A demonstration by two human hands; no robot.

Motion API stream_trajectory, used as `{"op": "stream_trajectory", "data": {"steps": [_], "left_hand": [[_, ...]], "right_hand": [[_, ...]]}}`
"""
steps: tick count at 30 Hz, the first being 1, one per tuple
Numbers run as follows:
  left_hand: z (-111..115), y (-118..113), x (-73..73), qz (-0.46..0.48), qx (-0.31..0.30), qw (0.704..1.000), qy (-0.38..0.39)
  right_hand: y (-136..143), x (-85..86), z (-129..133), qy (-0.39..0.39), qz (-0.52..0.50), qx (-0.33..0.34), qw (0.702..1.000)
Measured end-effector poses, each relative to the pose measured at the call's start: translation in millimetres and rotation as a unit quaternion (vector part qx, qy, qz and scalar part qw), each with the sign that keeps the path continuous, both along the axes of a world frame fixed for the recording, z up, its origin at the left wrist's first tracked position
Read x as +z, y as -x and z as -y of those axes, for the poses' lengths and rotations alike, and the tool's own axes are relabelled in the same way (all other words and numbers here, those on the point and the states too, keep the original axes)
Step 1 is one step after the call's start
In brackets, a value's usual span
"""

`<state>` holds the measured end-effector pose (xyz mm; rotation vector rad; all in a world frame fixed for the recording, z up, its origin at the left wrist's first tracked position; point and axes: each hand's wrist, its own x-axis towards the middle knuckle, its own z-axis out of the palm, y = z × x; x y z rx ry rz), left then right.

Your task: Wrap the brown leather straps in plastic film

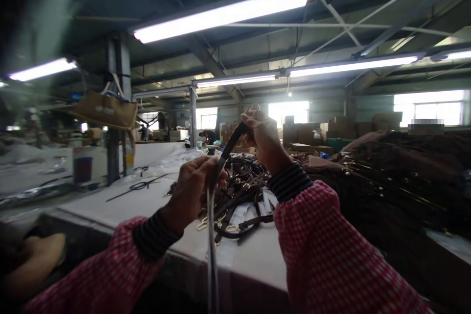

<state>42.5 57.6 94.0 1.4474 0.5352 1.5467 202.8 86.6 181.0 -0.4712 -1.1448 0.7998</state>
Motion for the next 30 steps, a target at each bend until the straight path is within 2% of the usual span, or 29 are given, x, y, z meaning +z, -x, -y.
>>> {"op": "stream_trajectory", "data": {"steps": [4,7,9,15,20,24,27,30], "left_hand": [[-1,-11,40.1,0.053,-0.050,0.997,-0.029],[0,-19,59.0,0.096,-0.080,0.991,-0.053],[0,-23,63.9,0.121,-0.091,0.987,-0.061],[-2,-32,54.4,0.138,-0.087,0.986,-0.024],[-5,-37,47.6,0.149,-0.103,0.983,-0.028],[-9,-40,46.4,0.130,-0.100,0.986,-0.004],[-12,-42,42.8,0.125,-0.093,0.988,0.023],[-14,-42,38.7,0.110,-0.077,0.990,0.039]], "right_hand": [[6,29.1,13,-0.046,0.110,-0.058,0.991],[9,33.9,18,-0.060,0.165,-0.062,0.982],[12,30.5,18,-0.054,0.171,-0.041,0.983],[16,10.8,16,-0.012,0.130,-0.028,0.991],[7,-3.3,13,-0.028,0.142,-0.053,0.988],[-2,-13.6,11,-0.010,0.141,-0.046,0.989],[-8,-15.1,12,-0.004,0.146,-0.059,0.988],[-13,-7.4,15,-0.007,0.141,-0.092,0.986]]}}
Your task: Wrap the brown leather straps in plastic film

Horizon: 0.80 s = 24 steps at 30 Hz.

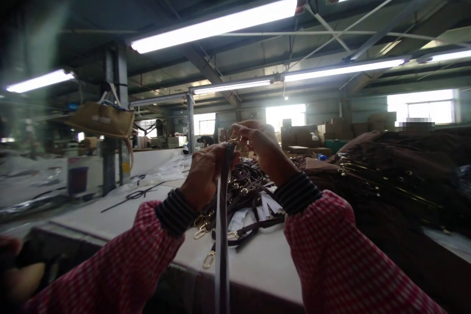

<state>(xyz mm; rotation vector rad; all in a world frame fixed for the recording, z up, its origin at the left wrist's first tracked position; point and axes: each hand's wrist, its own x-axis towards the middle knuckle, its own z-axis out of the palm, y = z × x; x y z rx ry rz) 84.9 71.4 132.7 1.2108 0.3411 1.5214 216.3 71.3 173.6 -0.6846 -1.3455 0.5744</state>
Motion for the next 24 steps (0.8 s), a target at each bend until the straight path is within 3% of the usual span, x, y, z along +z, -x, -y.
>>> {"op": "stream_trajectory", "data": {"steps": [4,7,13,20,24], "left_hand": [[3,-2,1.2,0.000,-0.010,1.000,-0.006],[6,-5,8.2,0.008,-0.036,0.999,-0.020],[8,-5,24.0,0.044,-0.035,0.995,-0.080],[21,-3,54.0,0.032,-0.037,0.994,-0.095],[25,2,65.4,-0.004,-0.041,0.995,-0.088]], "right_hand": [[-3,17.6,6,-0.010,0.014,-0.026,1.000],[-3,28.6,11,-0.060,0.027,-0.042,0.997],[-3,41.6,18,-0.113,0.031,-0.008,0.993],[6,62.2,26,-0.197,0.011,-0.042,0.979],[6,62.3,32,-0.185,0.055,-0.046,0.980]]}}
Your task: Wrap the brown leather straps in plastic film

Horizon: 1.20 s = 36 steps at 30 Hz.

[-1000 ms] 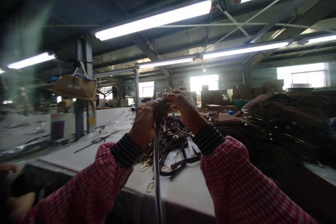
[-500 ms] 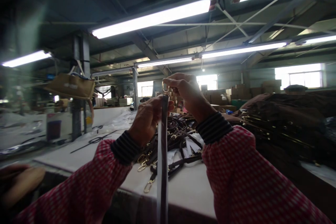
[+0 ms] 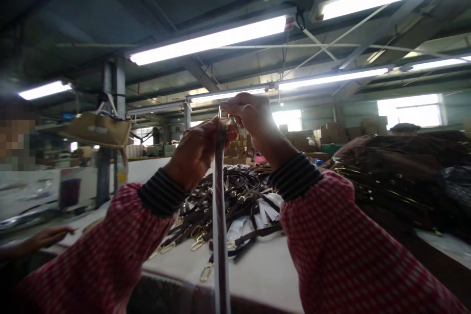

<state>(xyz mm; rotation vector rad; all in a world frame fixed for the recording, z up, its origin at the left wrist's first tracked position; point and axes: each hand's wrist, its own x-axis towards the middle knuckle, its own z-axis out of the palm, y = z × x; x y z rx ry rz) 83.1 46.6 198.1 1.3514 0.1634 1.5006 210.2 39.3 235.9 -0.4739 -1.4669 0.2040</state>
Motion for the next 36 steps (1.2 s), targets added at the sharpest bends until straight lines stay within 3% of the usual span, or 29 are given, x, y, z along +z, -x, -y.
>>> {"op": "stream_trajectory", "data": {"steps": [9,13,18,20,23,25,27,29,31,34,36], "left_hand": [[-6,-2,-8.7,0.016,0.019,1.000,0.004],[-9,-7,-15.1,0.019,0.025,0.999,0.009],[-17,-12,-28.7,0.041,0.050,0.998,0.007],[-20,-13,-31.9,0.052,0.064,0.997,0.012],[-26,-17,-32.5,0.072,0.085,0.994,0.023],[-30,-20,-32.3,0.088,0.107,0.989,0.045],[-35,-19,-34.7,0.100,0.131,0.984,0.074],[-39,-12,-42.1,0.099,0.139,0.981,0.095],[-40,1,-54.0,0.082,0.131,0.982,0.109],[-38,30,-74.9,0.012,0.117,0.986,0.119],[-36,47,-88.1,-0.096,0.087,0.987,0.093]], "right_hand": [[-2,-26.9,-2,0.054,0.024,-0.007,0.998],[-1,-35.1,-4,-0.007,0.085,-0.119,0.989],[-4,-53.6,-15,-0.089,0.167,-0.269,0.944],[-1,-68.3,-19,-0.059,0.143,-0.240,0.958],[11,-102.0,-21,0.075,0.029,-0.066,0.995],[24,-130.2,-18,0.175,-0.031,0.076,0.981],[34,-158.0,-13,0.233,-0.062,0.176,0.954],[36,-180.3,-9,0.238,-0.079,0.192,0.949],[28,-194.2,-6,0.244,-0.070,0.165,0.953],[3,-201.9,-4,0.290,0.003,0.123,0.949],[-16,-202.7,-1,0.305,0.069,0.094,0.945]]}}
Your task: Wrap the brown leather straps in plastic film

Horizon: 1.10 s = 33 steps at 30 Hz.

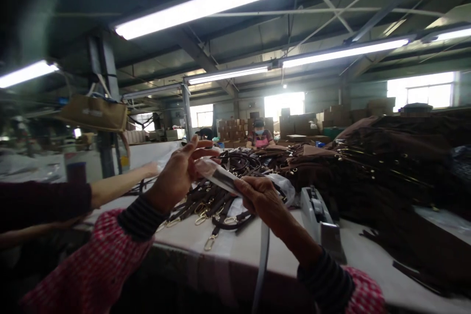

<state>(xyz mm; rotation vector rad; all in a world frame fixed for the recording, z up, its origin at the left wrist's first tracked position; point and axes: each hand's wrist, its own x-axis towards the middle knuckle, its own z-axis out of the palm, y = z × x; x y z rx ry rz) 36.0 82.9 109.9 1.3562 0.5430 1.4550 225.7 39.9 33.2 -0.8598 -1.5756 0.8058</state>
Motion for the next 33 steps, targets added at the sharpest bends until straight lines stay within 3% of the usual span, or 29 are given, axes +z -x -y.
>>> {"op": "stream_trajectory", "data": {"steps": [2,5,7,11,16,19,22,25,29,33], "left_hand": [[2,12,-13.1,-0.147,-0.064,0.987,-0.025],[5,19,-36.4,-0.348,-0.178,0.920,-0.038],[9,20,-55.6,-0.407,-0.244,0.880,-0.028],[27,21,-99.7,-0.375,-0.305,0.874,0.039],[50,31,-153.6,-0.344,-0.330,0.871,0.118],[56,37,-175.5,-0.339,-0.322,0.871,0.149],[57,40,-177.1,-0.317,-0.302,0.881,0.176],[60,40,-157.9,-0.263,-0.296,0.900,0.181],[68,33,-130.1,-0.179,-0.359,0.896,0.187],[74,24,-124.2,-0.137,-0.396,0.886,0.199]], "right_hand": [[-14,-0.2,5,-0.004,0.072,0.003,0.997],[-25,-2.1,14,-0.011,0.167,0.027,0.986],[-28,-5.4,22,-0.014,0.228,0.047,0.972],[-31,-17.2,34,0.017,0.309,0.102,0.945],[-35,-36.6,41,0.083,0.258,0.150,0.951],[-41,-44.1,40,0.087,0.267,0.152,0.948],[-49,-40.9,35,0.047,0.252,0.149,0.955],[-55,-24.8,30,0.015,0.179,0.136,0.974],[-59,6.0,25,0.017,0.141,0.166,0.976],[-60,23.7,17,0.003,0.091,0.162,0.983]]}}
